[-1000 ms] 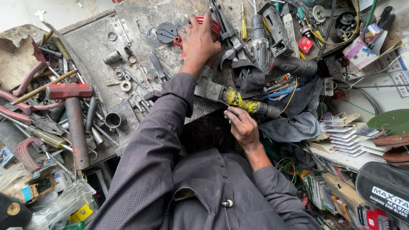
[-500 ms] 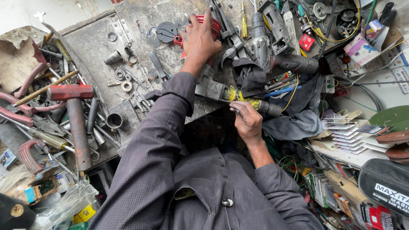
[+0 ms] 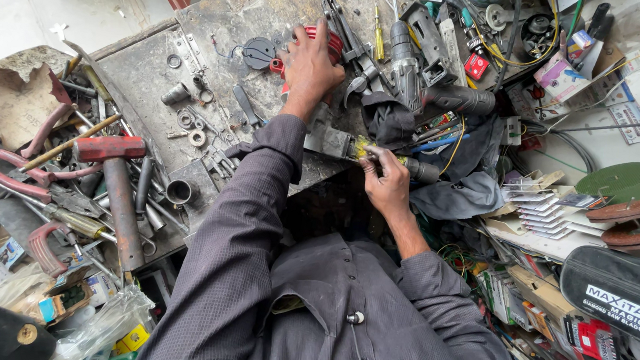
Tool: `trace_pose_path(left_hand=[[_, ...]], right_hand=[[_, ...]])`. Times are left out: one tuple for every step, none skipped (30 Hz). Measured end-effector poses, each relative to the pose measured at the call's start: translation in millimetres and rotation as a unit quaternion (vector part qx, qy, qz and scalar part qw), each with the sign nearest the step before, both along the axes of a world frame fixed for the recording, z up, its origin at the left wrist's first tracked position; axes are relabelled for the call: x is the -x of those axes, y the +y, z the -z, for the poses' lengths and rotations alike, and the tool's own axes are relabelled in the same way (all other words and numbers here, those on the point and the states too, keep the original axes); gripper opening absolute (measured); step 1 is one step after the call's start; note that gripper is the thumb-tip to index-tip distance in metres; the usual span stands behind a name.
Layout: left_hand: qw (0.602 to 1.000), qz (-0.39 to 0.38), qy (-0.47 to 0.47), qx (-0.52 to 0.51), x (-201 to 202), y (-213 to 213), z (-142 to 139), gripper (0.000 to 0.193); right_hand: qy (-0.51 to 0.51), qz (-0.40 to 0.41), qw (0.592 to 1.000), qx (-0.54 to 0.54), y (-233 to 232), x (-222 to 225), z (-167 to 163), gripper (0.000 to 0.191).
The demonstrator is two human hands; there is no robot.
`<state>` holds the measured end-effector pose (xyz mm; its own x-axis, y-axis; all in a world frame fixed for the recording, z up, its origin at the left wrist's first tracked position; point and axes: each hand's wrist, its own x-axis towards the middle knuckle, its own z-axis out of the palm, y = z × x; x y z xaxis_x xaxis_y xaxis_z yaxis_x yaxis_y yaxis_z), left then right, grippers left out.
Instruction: The person works at a cluttered workbench on a red angle grinder, handling its parts and a power drill, moving a cloth aside, and manipulating small metal components. Near the end they open a small green container and apply its contents by hand to the grinder's gear head.
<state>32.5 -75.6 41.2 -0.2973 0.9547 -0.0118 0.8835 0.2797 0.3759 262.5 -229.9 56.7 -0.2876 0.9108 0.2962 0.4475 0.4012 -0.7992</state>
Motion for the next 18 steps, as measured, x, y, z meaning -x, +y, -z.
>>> trace_pose_path(left_hand=[[1.0, 0.0, -0.001, 0.0, 0, -1, -1, 0.1], [1.0, -0.001, 0.0, 0.002, 0, 0, -1, 0.1], [1.0, -0.002, 0.001, 0.004, 1, 0, -2, 0.1], [1.0, -0.002, 0.001, 0.007, 1, -1, -2, 0.1], [1.0, -0.003, 0.002, 0.003, 1, 0, -2, 0.1], [1.0, -0.003, 0.002, -0.001, 1, 0, -1, 0.1], [1.0, -0.004, 0.002, -0.004, 1, 0, -1, 0.101], [1.0, -0.004, 0.005, -0.003, 1, 0, -1, 0.101], [1.0, -0.004, 0.008, -0.001, 2, 0, -1, 0.101], [1.0, -0.002, 0.012, -0.001, 2, 0, 0, 0.102], [1.0, -0.001, 0.005, 0.007, 2, 0, 0, 0.102], [1.0, 0.0, -0.003, 0.015, 3, 0, 0, 0.103], [1.0, -0.002, -0.01, 0.024, 3, 1, 1, 0.103], [1.0, 0.0, 0.001, 0.026, 4, 1, 1, 0.105], [1.0, 0.003, 0.012, 0.028, 4, 2, 2, 0.107], [0.999, 0.009, 0.023, 0.03, 4, 3, 3, 0.109], [0.999, 0.013, 0.022, 0.042, 4, 4, 4, 0.111], [0.998, 0.016, 0.02, 0.054, 3, 6, 6, 0.113]], right_hand=[[-0.007, -0.002, 1.0, 0.009, 0, 1, -2, 0.023], [-0.013, -0.004, 1.0, 0.016, 1, 3, -3, 0.025], [-0.019, -0.005, 1.0, 0.024, 2, 4, -3, 0.026], [-0.017, -0.012, 1.0, 0.019, 2, 4, -2, 0.025], [-0.016, -0.019, 1.0, 0.015, 2, 4, -1, 0.024], [-0.014, -0.026, 0.999, 0.011, 2, 4, 1, 0.025], [-0.008, -0.029, 0.999, 0.017, 2, 3, 3, 0.025], [-0.002, -0.031, 0.999, 0.023, 3, 2, 6, 0.026], [0.005, -0.034, 0.999, 0.029, 3, 0, 9, 0.026], [0.017, -0.017, 0.999, 0.025, 3, -1, 11, 0.027], [0.028, 0.0, 0.999, 0.022, 4, -3, 14, 0.029], [0.039, 0.015, 0.999, 0.019, 5, -4, 17, 0.031], [0.047, 0.018, 0.999, 0.007, 6, -5, 19, 0.035], [0.056, 0.02, 0.998, -0.003, 7, -7, 21, 0.039], [0.065, 0.024, 0.997, -0.013, 8, -8, 23, 0.043], [0.043, 0.03, 0.999, 0.011, 9, -9, 25, 0.046], [0.019, 0.037, 0.999, 0.035, 10, -11, 26, 0.05], [-0.005, 0.042, 0.997, 0.059, 12, -12, 28, 0.053]])
